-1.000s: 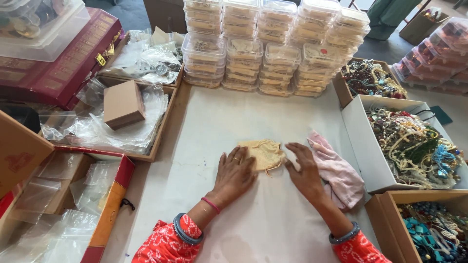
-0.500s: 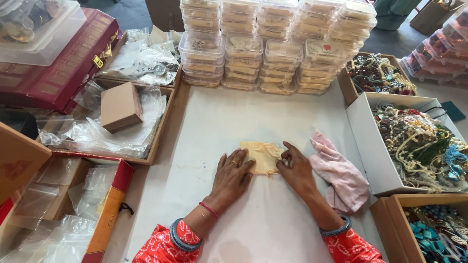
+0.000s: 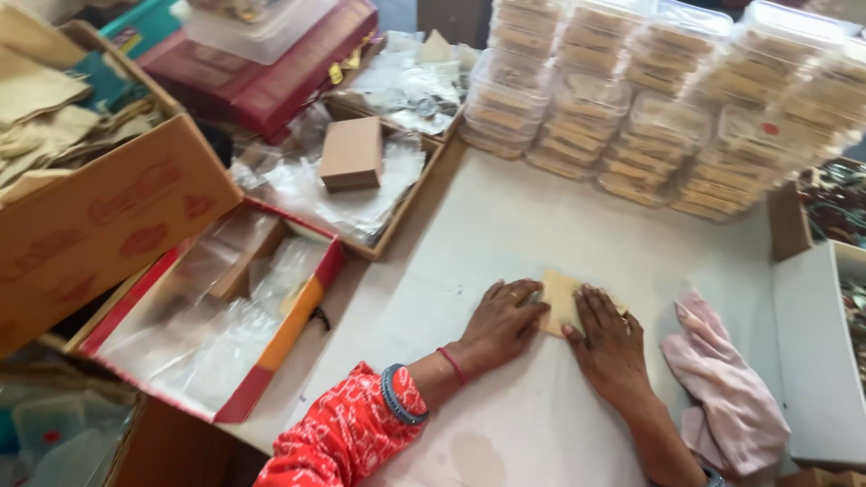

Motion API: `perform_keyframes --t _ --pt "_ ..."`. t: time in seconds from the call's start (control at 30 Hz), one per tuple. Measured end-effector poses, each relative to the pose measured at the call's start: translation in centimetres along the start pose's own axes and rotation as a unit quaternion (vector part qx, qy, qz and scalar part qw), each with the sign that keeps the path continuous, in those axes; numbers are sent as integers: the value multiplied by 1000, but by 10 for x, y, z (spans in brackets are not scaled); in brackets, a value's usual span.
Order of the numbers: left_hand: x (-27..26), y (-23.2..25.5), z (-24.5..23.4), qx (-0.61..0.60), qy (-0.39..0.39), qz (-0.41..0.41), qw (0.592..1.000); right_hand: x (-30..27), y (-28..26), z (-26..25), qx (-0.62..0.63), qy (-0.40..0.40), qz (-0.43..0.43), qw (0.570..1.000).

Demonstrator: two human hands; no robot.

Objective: The person places a small jewelry item into a clear plastic bag, then transfers it into a small beige drawstring pouch. They wipe a clear plastic container with a pink cloth, place the pouch inside, and close the container. Finally, they pick up a red beaded necklace from a box.

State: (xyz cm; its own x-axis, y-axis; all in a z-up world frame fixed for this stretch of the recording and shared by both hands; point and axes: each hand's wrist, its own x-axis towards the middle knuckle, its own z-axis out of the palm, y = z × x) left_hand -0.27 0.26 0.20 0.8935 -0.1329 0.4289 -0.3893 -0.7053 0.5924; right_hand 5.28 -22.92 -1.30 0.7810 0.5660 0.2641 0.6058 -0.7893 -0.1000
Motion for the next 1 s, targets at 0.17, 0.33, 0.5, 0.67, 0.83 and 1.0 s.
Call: perform_keyframes --t 0.17,0.33,0.5,0.67,0.83,1.0 --pt "2 44 -22 -107 55 34 992 0 12 7 6 7 3 1000" --pt "-17 85 -26 -199 49 149 967 -2 5 1 26 54 7 998" --pt "-39 77 -13 -125 -67 253 957 -1 -2 -9 45 86 17 995" --pt "-55 51 -77 -56 -55 206 975 -1 -6 -7 28 97 4 995" --pt "-94 20 -173 64 110 77 989 -1 1 -1 37 104 1 994" --pt "-149 14 -256 118 283 -157 939 -3 1 -3 41 91 19 995"
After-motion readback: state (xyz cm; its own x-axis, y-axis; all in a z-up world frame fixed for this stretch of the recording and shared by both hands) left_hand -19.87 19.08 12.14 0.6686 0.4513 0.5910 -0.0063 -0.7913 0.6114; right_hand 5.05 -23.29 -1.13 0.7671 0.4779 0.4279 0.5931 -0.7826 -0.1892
